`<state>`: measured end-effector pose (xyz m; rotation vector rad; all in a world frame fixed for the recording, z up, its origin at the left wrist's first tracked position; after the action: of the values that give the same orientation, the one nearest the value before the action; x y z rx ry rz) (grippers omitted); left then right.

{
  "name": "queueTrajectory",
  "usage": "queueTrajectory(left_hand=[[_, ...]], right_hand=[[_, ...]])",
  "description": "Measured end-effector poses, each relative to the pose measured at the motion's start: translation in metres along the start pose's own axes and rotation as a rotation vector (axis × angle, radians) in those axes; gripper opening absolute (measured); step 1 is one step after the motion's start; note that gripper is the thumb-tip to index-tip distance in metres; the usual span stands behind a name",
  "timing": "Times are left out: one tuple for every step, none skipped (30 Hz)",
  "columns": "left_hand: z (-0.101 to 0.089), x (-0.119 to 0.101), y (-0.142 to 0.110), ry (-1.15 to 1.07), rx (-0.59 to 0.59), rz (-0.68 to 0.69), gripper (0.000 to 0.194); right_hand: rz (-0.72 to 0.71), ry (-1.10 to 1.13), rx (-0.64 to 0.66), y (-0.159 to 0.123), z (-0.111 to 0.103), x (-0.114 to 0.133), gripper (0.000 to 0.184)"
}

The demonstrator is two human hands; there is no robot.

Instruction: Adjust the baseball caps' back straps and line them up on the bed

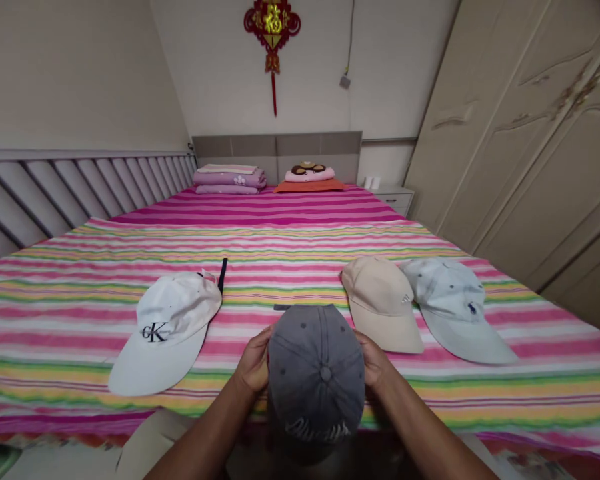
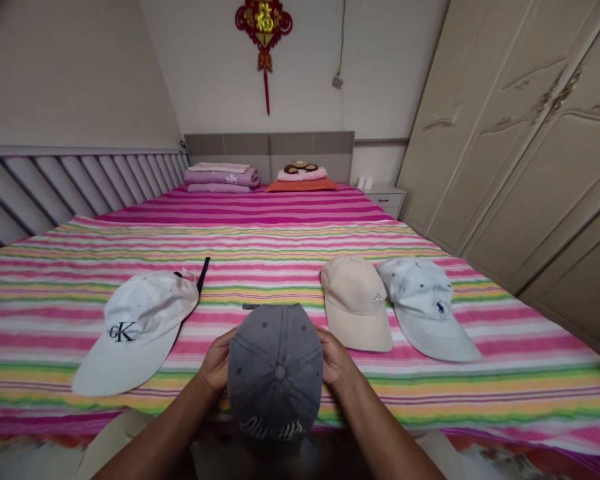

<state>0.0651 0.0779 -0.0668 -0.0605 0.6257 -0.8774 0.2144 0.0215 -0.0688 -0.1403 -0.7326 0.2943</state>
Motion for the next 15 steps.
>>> queueTrajectory(left_hand=[[-0.003,-0.003,0.008,0.005,-0.007,-0.02,0.021],[-0.005,-0.007,0.017,0.012,-0.012,-0.033,0.021],[-0.008,-0.01,0.025,0.019,-0.015,-0.04,0.022],[-0.011,-0.013,0.033,0.025,-0.017,-0.047,0.022],[-0.013,-0.015,0.04,0.031,-0.019,-0.057,0.023],[-0.016,-0.016,0.046,0.038,-0.022,-0.072,0.023],[-0.018,-0.015,0.05,0.045,-0.026,-0.09,0.024],[-0.02,-0.014,0.054,0.052,-0.028,-0.107,0.024],[-0.022,-0.013,0.055,0.057,-0.028,-0.119,0.025],[-0.024,-0.012,0.056,0.059,-0.026,-0.124,0.026],[-0.025,-0.011,0.056,0.059,-0.023,-0.125,0.027],[-0.025,-0.01,0.056,0.058,-0.018,-0.123,0.027],[-0.026,-0.01,0.056,0.058,-0.012,-0.123,0.028],[-0.026,-0.01,0.055,0.058,-0.005,-0.123,0.029],[-0.027,-0.009,0.055,0.057,0.001,-0.123,0.03]], right_hand=[[0.021,-0.003,-0.003,0.007,-0.002,0.002,0.011],[0.039,-0.003,-0.007,0.015,-0.004,0.003,0.012],[0.053,-0.002,-0.012,0.022,-0.006,0.005,0.011],[0.062,0.001,-0.017,0.03,-0.009,0.006,0.011],[0.067,0.005,-0.023,0.036,-0.011,0.007,0.011],[0.068,0.012,-0.029,0.042,-0.013,0.007,0.011],[0.063,0.021,-0.036,0.046,-0.015,0.007,0.012],[0.054,0.031,-0.042,0.049,-0.018,0.007,0.013],[0.039,0.044,-0.05,0.051,-0.02,0.007,0.014],[0.017,0.057,-0.058,0.051,-0.022,0.007,0.015],[-0.01,0.071,-0.066,0.05,-0.025,0.007,0.015],[-0.043,0.084,-0.075,0.049,-0.027,0.007,0.016],[-0.08,0.097,-0.083,0.048,-0.029,0.007,0.016],[-0.118,0.109,-0.092,0.046,-0.031,0.006,0.016],[-0.156,0.12,-0.1,0.044,-0.032,0.006,0.016]])
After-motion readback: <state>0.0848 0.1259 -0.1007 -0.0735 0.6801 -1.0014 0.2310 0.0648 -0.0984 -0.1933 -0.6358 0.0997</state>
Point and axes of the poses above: each hand's wrist, its own y-axis towards the middle knuckle, its own z-axis out of the palm, x = y × z, the point moved 5 cm from there along y, towards the middle knuckle, and after that the axes turned 7 degrees about -x, right-handed, at the moved point
